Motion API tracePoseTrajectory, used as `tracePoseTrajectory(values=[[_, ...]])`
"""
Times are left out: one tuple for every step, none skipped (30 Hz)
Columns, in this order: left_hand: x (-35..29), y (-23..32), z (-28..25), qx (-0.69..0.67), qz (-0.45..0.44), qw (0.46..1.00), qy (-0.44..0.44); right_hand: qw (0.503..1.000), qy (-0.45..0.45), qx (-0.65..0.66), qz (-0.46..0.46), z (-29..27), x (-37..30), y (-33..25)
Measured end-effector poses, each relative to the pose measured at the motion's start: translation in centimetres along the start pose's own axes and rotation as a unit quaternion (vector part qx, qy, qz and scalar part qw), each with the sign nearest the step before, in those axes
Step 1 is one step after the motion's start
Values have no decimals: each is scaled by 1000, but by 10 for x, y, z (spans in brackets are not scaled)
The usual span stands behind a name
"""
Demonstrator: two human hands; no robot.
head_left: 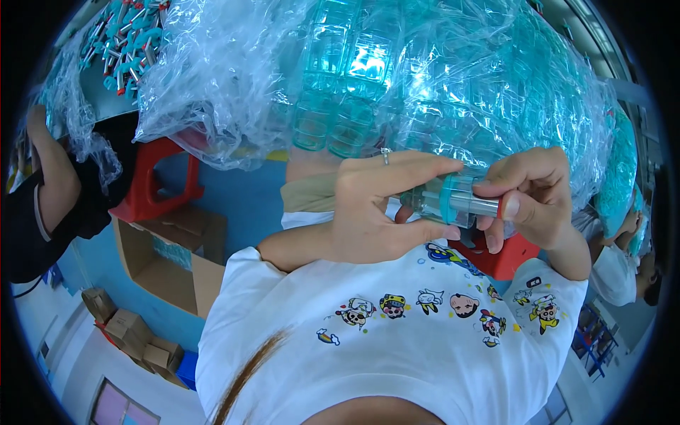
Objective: The person assembles small plastic casings, metal inserts, and red caps into finished units by hand on a factory production line.
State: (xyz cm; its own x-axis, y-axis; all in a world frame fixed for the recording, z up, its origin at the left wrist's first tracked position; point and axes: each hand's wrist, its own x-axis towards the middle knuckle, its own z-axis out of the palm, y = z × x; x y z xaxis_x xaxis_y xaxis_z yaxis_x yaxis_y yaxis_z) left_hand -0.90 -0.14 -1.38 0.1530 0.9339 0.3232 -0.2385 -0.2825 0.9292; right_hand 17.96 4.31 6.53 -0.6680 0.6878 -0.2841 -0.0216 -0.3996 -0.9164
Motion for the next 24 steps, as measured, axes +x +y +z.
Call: tracePoseTrajectory(values=[[0, 0, 0, -1, 5, 1000, 4, 1000, -4, 3, 1, 0, 1, 0], [-1, -1, 0, -2, 10, 1000, 7, 1000, -8, 5, 2, 0, 2, 0], [0, 0, 0, -3, 10, 1000, 8, 1000, -8, 5, 3, 0, 2, 0], [0, 0, -1, 4, 9, 1000, 6, 1000, -8, 4, 0, 0, 2, 1], [0, 1, -1, 10, 8, 1000, 3, 1000, -8, 2, -2, 0, 2, 1], [1, 1, -1, 10, 8, 1000, 3, 1000, -8, 1, -2, 0, 2, 3], [1, 2, 0, 9, 9, 1000, 7, 999, -10, -12, -28, 0, 2, 6], [1, 2, 1, 8, 9, 1000, 11, 998, -12, -26, -53, 0, 1, 7], [1, 2, 2, 8, 10, 1000, 13, 998, -13, -26, -53, -1, 1, 7], [1, 1, 3, 10, 9, 1000, 13, 998, -10, -31, -52, -2, 0, 7], [1, 1, 4, 12, 8, 1000, 14, 998, -7, -36, -51, -3, -1, 7], [1, 1, 5, 12, 8, 1000, 13, 998, -7, -36, -51, -3, -1, 7], [1, 0, 5, 9, 9, 1000, 15, 998, -7, -34, -50, -3, -1, 8], [1, 0, 5, 7, 11, 1000, 18, 998, -8, -33, -48, -3, -1, 8], [1, 1, 4, 7, 11, 1000, 17, 998, -8, -32, -49, -3, -1, 8], [1, 3, 3, 15, -3, 1000, 1, 998, -8, -26, -50, -3, -1, 8], [1, 5, 2, 22, -18, 999, -16, 998, -8, -20, -52, -3, -1, 9], [1, 7, 1, 23, -17, 999, -16, 998, -8, -21, -53, -3, -1, 9], [1, 8, 1, 26, -29, 999, -20, 998, -6, -24, -55, -2, -1, 9], [1, 9, 1, 29, -42, 998, -24, 998, -4, -27, -57, -2, -2, 9], [1, 7, 3, 30, -41, 998, -24, 998, -4, -27, -57, -2, -2, 9], [0, 2, 6, 25, -10, 1000, 0, 999, -3, -14, -44, -2, -2, 8], [0, -1, 7, 21, 20, 999, 23, 1000, -2, -2, -31, -2, -2, 8], [0, -3, 7, 20, 21, 999, 21, 999, 0, -2, -33, -3, -2, 8]])
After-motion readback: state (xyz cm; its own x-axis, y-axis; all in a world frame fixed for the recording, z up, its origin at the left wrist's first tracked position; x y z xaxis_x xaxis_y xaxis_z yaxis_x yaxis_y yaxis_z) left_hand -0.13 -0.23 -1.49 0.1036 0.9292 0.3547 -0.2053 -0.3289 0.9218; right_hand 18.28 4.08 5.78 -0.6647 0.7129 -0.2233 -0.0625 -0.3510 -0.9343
